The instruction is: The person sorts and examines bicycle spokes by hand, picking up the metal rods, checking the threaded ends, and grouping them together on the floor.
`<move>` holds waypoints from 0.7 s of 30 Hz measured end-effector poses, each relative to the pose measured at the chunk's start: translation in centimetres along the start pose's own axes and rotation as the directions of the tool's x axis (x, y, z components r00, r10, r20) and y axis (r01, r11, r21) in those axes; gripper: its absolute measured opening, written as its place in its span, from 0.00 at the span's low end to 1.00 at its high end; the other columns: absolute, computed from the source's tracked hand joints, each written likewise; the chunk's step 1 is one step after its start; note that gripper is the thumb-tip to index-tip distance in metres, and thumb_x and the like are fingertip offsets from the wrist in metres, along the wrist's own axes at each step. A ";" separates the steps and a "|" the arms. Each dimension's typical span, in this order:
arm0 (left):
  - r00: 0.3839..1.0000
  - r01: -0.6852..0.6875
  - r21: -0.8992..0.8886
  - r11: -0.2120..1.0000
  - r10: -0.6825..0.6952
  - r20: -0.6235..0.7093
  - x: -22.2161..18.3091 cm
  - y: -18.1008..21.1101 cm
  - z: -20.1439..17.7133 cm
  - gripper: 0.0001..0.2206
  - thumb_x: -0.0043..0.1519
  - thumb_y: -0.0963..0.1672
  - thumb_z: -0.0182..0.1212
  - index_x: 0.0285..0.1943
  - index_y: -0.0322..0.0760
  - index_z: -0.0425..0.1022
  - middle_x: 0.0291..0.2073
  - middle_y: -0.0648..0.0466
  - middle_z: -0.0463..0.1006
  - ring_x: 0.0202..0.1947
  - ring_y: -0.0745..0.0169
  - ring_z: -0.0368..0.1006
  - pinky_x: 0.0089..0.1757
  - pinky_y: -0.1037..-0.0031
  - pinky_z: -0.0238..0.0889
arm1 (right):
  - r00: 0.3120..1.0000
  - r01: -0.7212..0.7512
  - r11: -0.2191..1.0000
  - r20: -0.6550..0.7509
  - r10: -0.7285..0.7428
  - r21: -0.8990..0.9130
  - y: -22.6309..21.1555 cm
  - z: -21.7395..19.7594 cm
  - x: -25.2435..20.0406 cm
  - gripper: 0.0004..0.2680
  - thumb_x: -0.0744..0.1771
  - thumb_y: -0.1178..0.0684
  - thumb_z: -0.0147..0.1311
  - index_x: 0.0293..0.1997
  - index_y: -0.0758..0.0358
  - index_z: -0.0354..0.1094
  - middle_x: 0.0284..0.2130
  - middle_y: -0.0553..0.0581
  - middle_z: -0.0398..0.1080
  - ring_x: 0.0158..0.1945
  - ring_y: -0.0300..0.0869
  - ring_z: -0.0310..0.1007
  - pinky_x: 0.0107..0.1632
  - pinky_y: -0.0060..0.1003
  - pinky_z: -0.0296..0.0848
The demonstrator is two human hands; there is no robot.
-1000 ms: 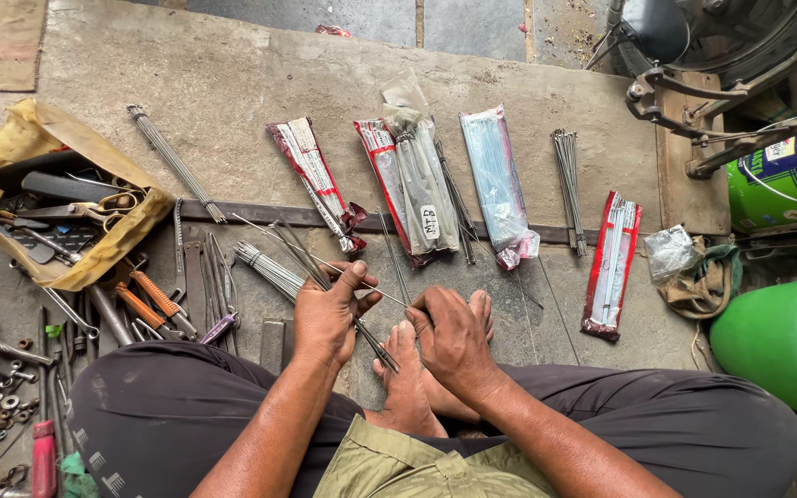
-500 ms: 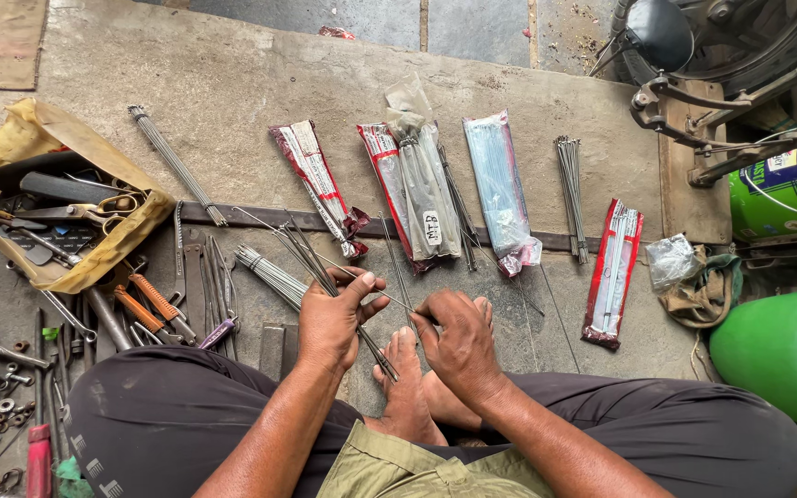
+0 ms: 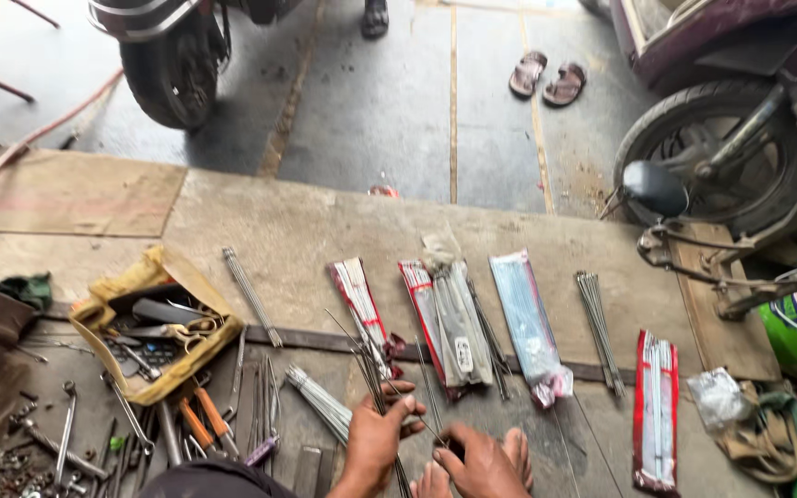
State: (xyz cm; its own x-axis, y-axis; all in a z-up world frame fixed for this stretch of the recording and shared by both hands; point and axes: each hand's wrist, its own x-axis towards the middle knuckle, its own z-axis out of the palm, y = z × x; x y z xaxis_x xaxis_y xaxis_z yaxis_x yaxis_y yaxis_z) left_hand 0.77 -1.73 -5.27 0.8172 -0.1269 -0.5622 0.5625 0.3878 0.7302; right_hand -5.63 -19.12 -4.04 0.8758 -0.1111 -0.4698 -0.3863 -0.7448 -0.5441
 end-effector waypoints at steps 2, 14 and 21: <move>0.999 0.026 0.039 0.999 -0.027 0.028 0.0 0.1 0.2 0.11 0.61 0.38 0.61 0.52 0.33 0.78 0.32 0.50 0.82 0.33 0.64 0.79 0.34 0.73 0.78 | 0.987 -0.044 0.997 0.150 0.052 -0.061 0.8 -0.3 0.7 0.08 0.67 0.44 0.57 0.44 0.48 0.80 0.30 0.51 0.81 0.43 0.44 0.79 0.56 0.38 0.41; 0.994 -0.018 -0.027 0.999 0.015 -0.112 0.5 -0.3 -0.2 0.05 0.59 0.39 0.65 0.41 0.31 0.76 0.31 0.50 0.78 0.32 0.61 0.79 0.31 0.69 0.76 | 0.977 0.098 0.995 -0.186 -0.102 -0.029 -1.5 -0.4 -1.0 0.07 0.63 0.47 0.61 0.37 0.55 0.79 0.34 0.56 0.79 0.40 0.51 0.78 0.47 0.46 0.69; 0.990 -0.094 -0.060 0.994 0.087 -0.108 -0.1 -0.5 -0.6 0.06 0.59 0.39 0.67 0.34 0.30 0.74 0.27 0.51 0.78 0.29 0.62 0.76 0.30 0.70 0.75 | 0.851 0.315 0.944 -0.412 -0.325 -0.093 -3.9 -0.4 -3.2 0.08 0.62 0.52 0.63 0.28 0.62 0.67 0.26 0.59 0.71 0.37 0.55 0.71 0.41 0.50 0.67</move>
State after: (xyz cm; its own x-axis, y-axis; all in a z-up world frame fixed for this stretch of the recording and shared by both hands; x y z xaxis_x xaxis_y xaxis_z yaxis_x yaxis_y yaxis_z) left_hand 0.34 -1.42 -5.83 0.8447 0.0064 -0.5353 0.4750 0.4520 0.7550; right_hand -6.79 -16.14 -0.13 0.9903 -0.1238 0.0633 -0.0617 -0.7997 -0.5972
